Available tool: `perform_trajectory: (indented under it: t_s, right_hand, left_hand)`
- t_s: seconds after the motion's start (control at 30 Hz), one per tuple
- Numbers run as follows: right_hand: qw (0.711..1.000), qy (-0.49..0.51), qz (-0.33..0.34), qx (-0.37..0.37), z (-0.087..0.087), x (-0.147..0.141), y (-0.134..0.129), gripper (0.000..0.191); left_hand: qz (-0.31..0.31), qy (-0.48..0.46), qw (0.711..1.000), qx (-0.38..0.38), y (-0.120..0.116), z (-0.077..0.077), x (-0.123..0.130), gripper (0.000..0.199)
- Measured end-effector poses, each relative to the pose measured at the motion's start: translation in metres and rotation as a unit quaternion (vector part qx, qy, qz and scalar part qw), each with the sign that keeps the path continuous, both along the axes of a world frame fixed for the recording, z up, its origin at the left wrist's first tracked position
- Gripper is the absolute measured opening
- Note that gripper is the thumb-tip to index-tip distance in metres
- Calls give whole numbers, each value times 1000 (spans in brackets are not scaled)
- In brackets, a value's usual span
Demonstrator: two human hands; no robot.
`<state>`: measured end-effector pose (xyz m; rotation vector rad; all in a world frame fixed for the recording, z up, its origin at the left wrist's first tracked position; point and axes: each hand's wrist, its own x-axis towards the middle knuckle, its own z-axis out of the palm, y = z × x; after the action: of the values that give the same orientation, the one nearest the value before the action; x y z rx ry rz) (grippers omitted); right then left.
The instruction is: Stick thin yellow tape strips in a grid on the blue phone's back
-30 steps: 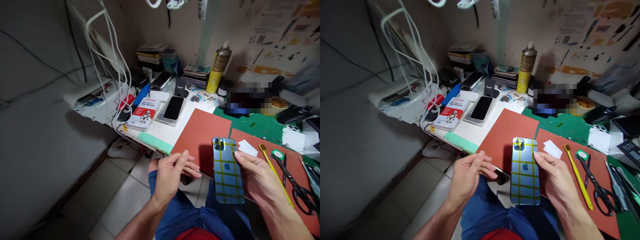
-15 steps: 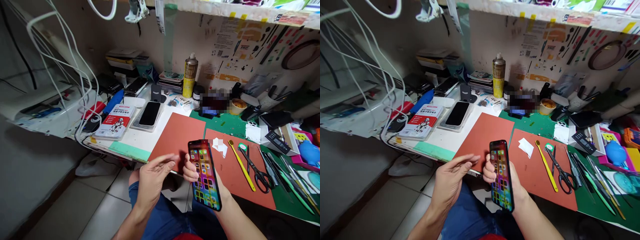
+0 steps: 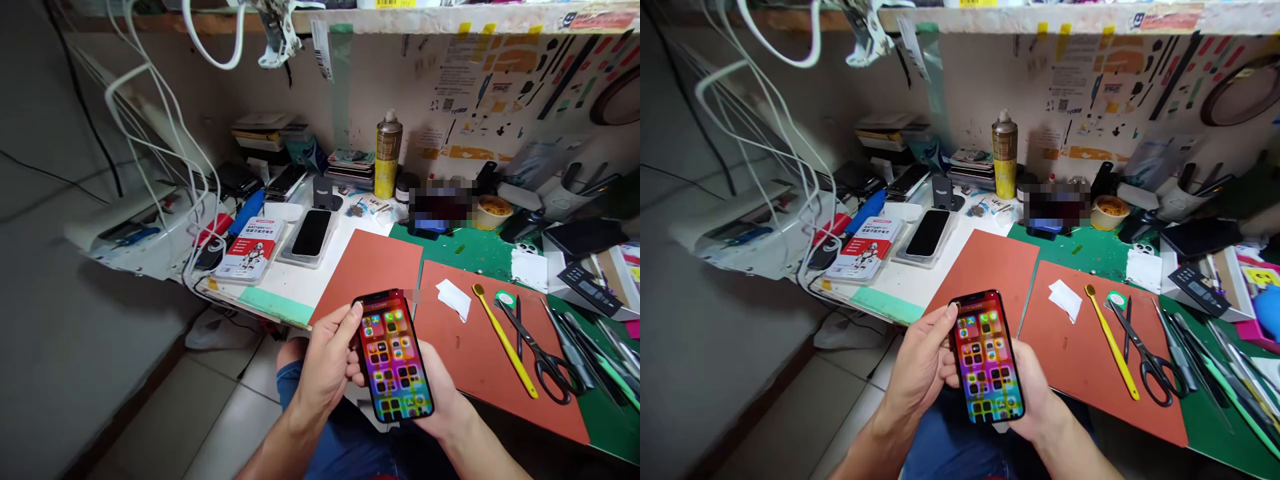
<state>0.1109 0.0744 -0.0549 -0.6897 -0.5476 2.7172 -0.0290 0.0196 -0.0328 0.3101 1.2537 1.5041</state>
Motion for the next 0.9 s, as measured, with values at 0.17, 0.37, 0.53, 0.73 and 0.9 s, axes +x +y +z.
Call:
perform_trajectory:
  t_s: [0.17, 0.37, 0.53, 0.73, 0.9]
  right_hand:
    - [993, -9, -113, 28, -3, 27, -18, 40]
    - [993, 21, -114, 23, -3, 20, -32, 41]
    - [994, 21, -112, 8, 1, 17, -36, 42]
    - [995, 18, -96, 15, 4, 19, -36, 40]
    - [994, 1, -105, 4, -9, 23, -39, 42]
  left_hand:
    - [82, 97, 990, 58, 3, 0, -2, 40]
    - [50, -110, 989, 83, 8, -7, 11, 70]
    - [-39, -214, 965, 148, 7, -8, 14, 76]
    - [-38, -240, 957, 161, 6, -9, 13, 72]
    - [-41, -262, 950, 167, 6, -9, 16, 75]
